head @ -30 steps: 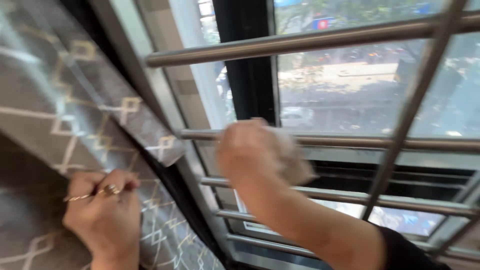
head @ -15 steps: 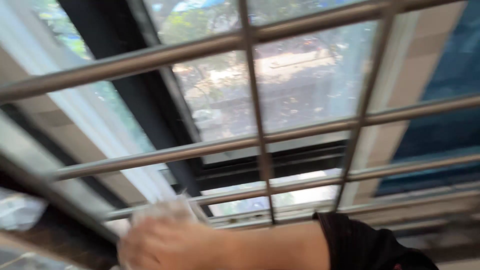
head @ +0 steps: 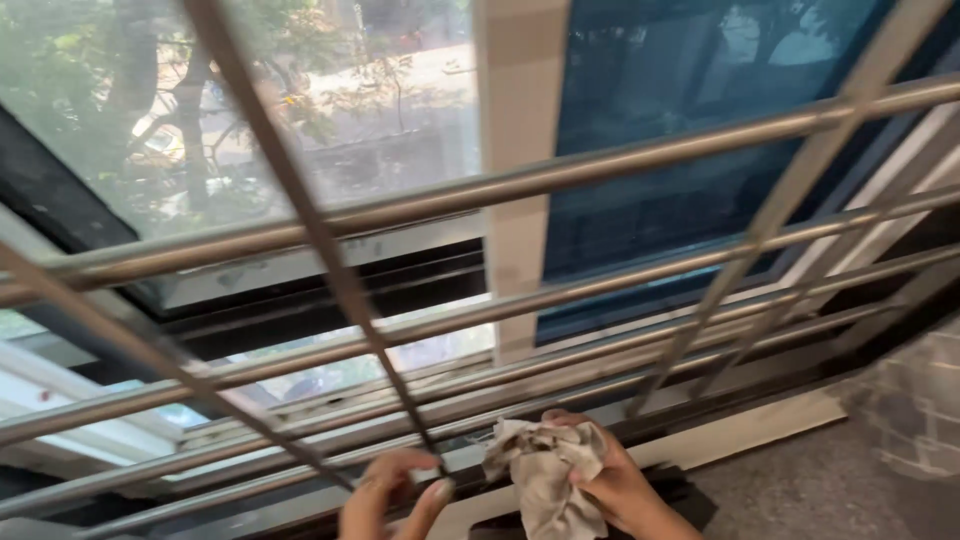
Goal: The person cleans the metal window grille and the window sill using a white cloth. They wipe the horizontal and vertical bars of the grille and the sill area, occasionally adjusting the curtain to access different sections.
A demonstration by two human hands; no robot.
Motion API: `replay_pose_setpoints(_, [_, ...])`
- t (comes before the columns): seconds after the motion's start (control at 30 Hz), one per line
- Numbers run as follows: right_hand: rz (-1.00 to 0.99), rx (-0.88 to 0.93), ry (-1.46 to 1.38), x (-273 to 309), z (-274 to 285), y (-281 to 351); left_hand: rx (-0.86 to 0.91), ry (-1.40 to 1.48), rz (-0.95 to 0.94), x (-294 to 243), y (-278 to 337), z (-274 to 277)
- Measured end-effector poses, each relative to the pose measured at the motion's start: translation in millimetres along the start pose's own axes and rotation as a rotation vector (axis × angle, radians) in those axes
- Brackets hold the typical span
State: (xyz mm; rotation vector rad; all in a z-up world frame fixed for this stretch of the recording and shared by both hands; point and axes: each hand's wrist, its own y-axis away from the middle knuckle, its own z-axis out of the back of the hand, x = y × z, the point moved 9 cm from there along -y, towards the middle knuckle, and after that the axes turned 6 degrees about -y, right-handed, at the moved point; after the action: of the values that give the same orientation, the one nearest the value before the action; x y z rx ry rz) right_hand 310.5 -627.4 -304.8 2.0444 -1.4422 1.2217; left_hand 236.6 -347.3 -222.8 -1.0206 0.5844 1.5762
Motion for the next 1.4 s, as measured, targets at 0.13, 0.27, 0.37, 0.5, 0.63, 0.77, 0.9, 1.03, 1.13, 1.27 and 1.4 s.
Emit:
replay_pose_setpoints(0.13, [-0.114,-0.209,-0.044,15.4,52.1,25.7,0.370,0.207,0.232,-42.5,-4.9,-96.0])
replay_pose_setpoints(0.27, [-0.100,-0.299,-0.070,46.0,74.7,42.7,0.445,0.592,0.276,-59.4,-2.9,-167.2])
replay_pose_setpoints(0.37, [-0.089,-0.289,-0.063,72.2,89.0,49.1,0.383,0.633,0.291,-67.7,-7.1,-194.0])
replay_pose_setpoints(0.5, [-0.277,-0.484,0.054,85.7,109.4,55.6,0.278,0.595,0.277,-72.3,-15.0,-202.7])
replay_pose_setpoints(0.63, [-0.387,-0.310,-0.087,56.3,116.7,69.3,0.284,0.610,0.229,-77.8,-26.1,-201.8])
replay_pose_setpoints(0.77, [-0.479,-0.302,0.017,39.9,115.2,71.2,0.329,0.667,0.168,-85.1,-35.6,-200.1])
replay_pose_setpoints(0.9, [-0.449,-0.385,0.166,40.3,131.3,68.0,0.309,0.525,0.048,-89.8,-44.8,-177.8])
replay_pose_setpoints(1.03, [-0.351,-0.437,0.008,33.9,151.7,70.5,0.291,0.287,-0.007,-104.8,-40.2,-147.3])
replay_pose_setpoints(1.13, [-0.232,-0.262,0.486,15.9,158.3,61.6,0.353,0.277,-0.075,-114.5,-35.3,-155.9])
replay_pose_setpoints(1.27, [-0.140,-0.301,0.659,14.9,138.0,51.1,0.407,0.085,-0.192,-140.9,-24.9,-159.4])
replay_pose_setpoints(1.4, [-0.070,-0.489,0.665,51.6,168.8,57.9,0.110,-0.419,-0.143,-125.0,-35.2,-111.2])
